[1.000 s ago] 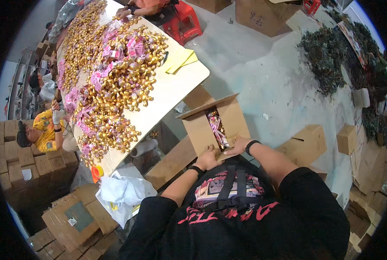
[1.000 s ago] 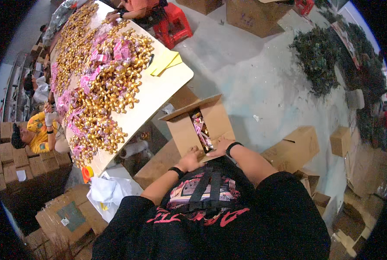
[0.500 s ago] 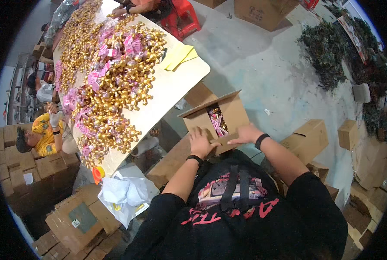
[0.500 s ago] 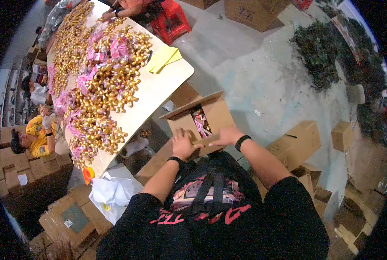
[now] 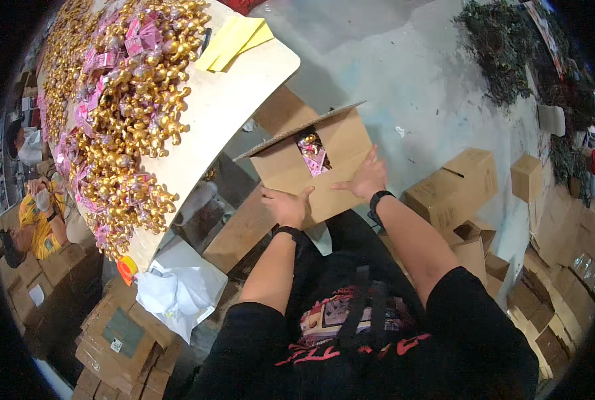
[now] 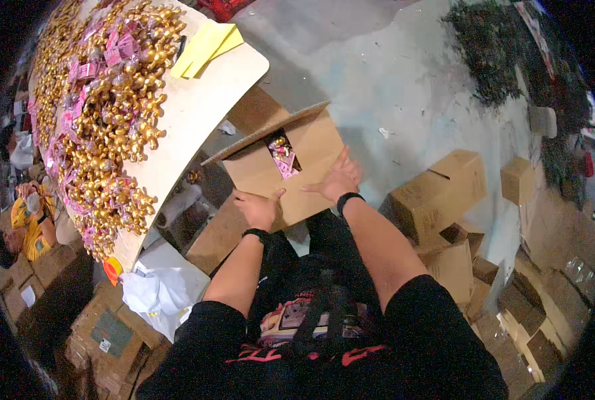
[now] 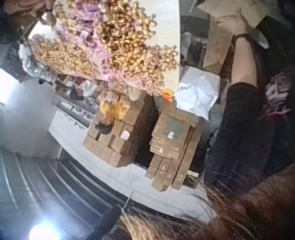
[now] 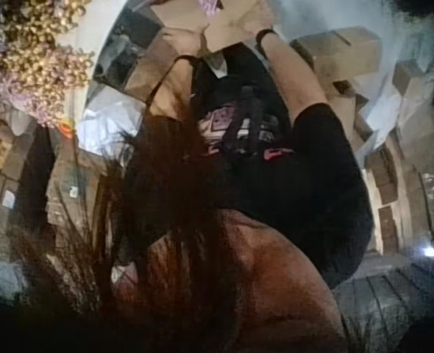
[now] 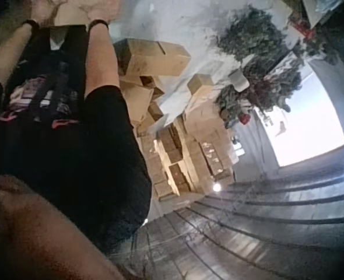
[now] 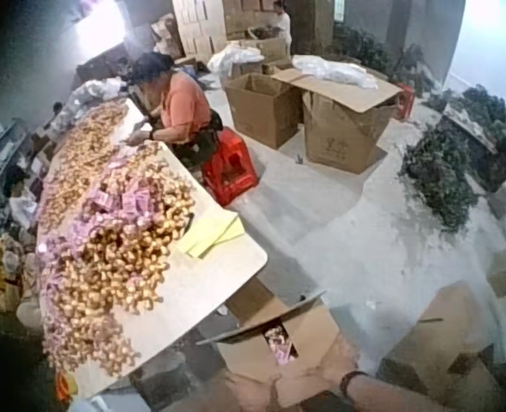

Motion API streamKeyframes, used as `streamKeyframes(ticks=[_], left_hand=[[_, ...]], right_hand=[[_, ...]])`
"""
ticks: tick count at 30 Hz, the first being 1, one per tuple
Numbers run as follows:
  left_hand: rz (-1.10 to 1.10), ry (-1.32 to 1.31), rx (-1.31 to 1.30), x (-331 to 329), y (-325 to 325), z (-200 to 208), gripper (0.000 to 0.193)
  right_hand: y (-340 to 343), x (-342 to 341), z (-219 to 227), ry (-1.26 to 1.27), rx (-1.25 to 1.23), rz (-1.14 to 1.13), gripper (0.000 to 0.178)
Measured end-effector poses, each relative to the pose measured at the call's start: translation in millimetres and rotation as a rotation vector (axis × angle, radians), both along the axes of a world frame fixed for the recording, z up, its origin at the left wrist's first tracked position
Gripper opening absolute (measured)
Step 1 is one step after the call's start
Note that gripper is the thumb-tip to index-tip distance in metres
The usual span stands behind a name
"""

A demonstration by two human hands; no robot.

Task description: The person is packing small decorative items into plastic bags and then into cardboard boxes.

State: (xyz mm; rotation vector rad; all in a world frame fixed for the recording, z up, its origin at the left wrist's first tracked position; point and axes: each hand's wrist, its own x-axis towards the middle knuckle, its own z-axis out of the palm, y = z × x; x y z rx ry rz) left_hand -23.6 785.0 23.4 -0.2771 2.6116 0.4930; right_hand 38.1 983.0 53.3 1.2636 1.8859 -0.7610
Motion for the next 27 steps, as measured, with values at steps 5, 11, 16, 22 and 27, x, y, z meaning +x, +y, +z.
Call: streamKeyframes(ticks=[5, 11, 16, 22, 27], left_hand=[[-0.223, 0.116, -0.315, -2, 28, 25, 0.123], [-0.999, -0.094, 0.509, -13, 46, 9, 0.096], [-1.200, 0.104, 0.140, 2, 59, 7, 0.110], [-1.189, -0.087, -0.142, -10, 88, 22, 0.127], [-1.164, -0.165, -0.276, -29, 91, 34, 0.122]], right_hand=[[2, -2, -4, -0.186, 0.123, 0.072, 0.160], [3, 4, -5, -0.095, -0.039, 0.015, 0.154], [8, 6, -5, -0.090, -0.028, 0.040, 0.152], [10, 4, -3, -0.141, -0.014, 0.073, 0.152], [4, -5, -7, -0.091, -0.027, 0.062, 0.152]])
